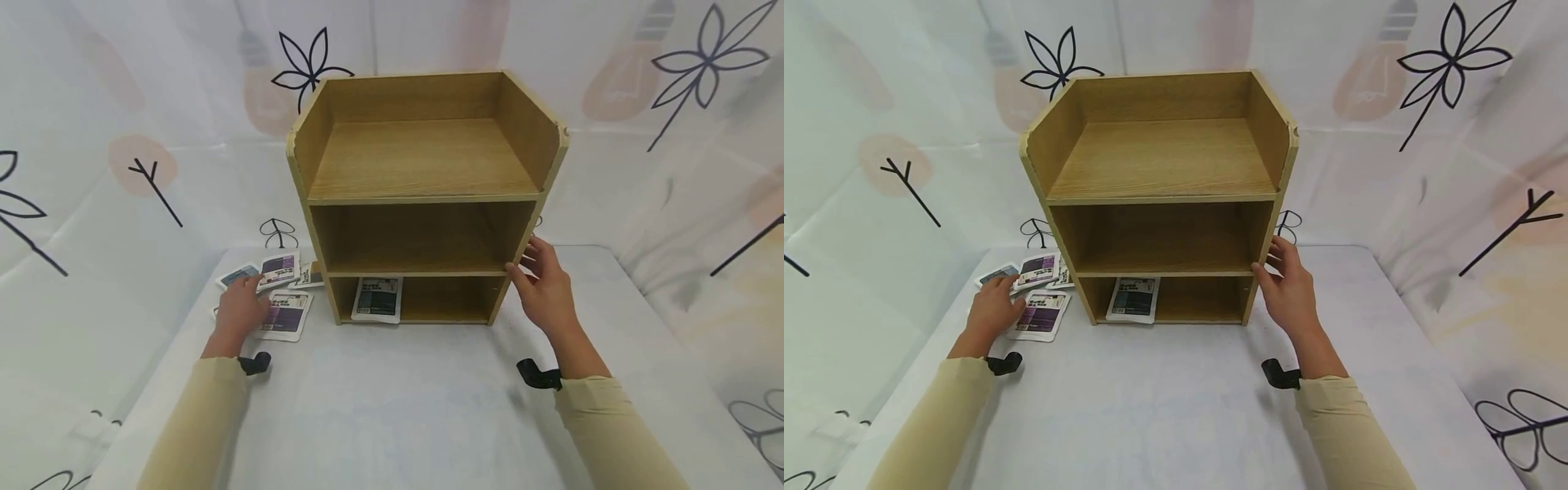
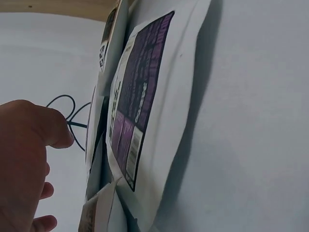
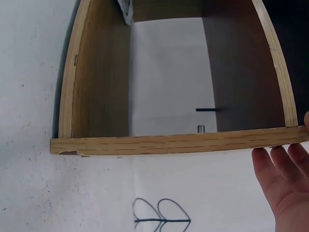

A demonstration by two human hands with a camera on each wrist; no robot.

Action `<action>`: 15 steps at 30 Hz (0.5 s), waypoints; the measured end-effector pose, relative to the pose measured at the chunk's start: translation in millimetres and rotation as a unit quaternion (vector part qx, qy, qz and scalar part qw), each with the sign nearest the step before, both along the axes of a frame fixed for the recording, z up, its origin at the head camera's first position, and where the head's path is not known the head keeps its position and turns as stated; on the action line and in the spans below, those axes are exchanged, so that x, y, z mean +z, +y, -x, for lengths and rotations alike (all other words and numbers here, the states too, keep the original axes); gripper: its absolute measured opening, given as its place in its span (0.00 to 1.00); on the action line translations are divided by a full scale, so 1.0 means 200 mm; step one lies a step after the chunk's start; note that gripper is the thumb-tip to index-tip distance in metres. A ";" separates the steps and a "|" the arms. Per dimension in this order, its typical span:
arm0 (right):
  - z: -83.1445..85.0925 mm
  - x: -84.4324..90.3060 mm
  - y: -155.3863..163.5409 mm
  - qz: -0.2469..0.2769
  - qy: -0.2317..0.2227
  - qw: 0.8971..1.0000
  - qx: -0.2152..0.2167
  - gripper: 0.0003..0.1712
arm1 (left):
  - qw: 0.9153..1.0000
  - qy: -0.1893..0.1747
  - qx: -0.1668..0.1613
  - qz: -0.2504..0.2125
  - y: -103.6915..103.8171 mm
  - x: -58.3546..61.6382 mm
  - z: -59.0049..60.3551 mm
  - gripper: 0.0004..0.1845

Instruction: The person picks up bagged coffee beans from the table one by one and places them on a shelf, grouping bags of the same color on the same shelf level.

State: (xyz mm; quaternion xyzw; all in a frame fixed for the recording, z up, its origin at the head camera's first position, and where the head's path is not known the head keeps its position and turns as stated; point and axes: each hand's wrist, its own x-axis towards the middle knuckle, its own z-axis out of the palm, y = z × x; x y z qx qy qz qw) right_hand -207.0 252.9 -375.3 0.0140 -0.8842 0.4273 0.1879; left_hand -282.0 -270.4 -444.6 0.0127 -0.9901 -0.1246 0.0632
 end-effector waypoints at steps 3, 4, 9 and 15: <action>0.00 0.00 0.00 -0.001 0.000 1.000 0.000 0.37 | 1.000 0.000 0.005 -0.002 -0.02 -0.01 0.03 0.31; 0.00 0.00 0.00 0.000 0.001 1.000 0.001 0.37 | 1.000 0.000 0.006 -0.002 -0.04 -0.01 0.04 0.31; 0.00 -0.01 0.00 -0.002 0.004 1.000 0.001 0.37 | 1.000 -0.020 0.018 -0.006 -0.07 -0.04 0.07 0.31; 0.00 -0.01 0.00 -0.009 0.009 1.000 0.001 0.37 | 0.998 -0.050 0.033 -0.018 -0.09 -0.05 0.09 0.33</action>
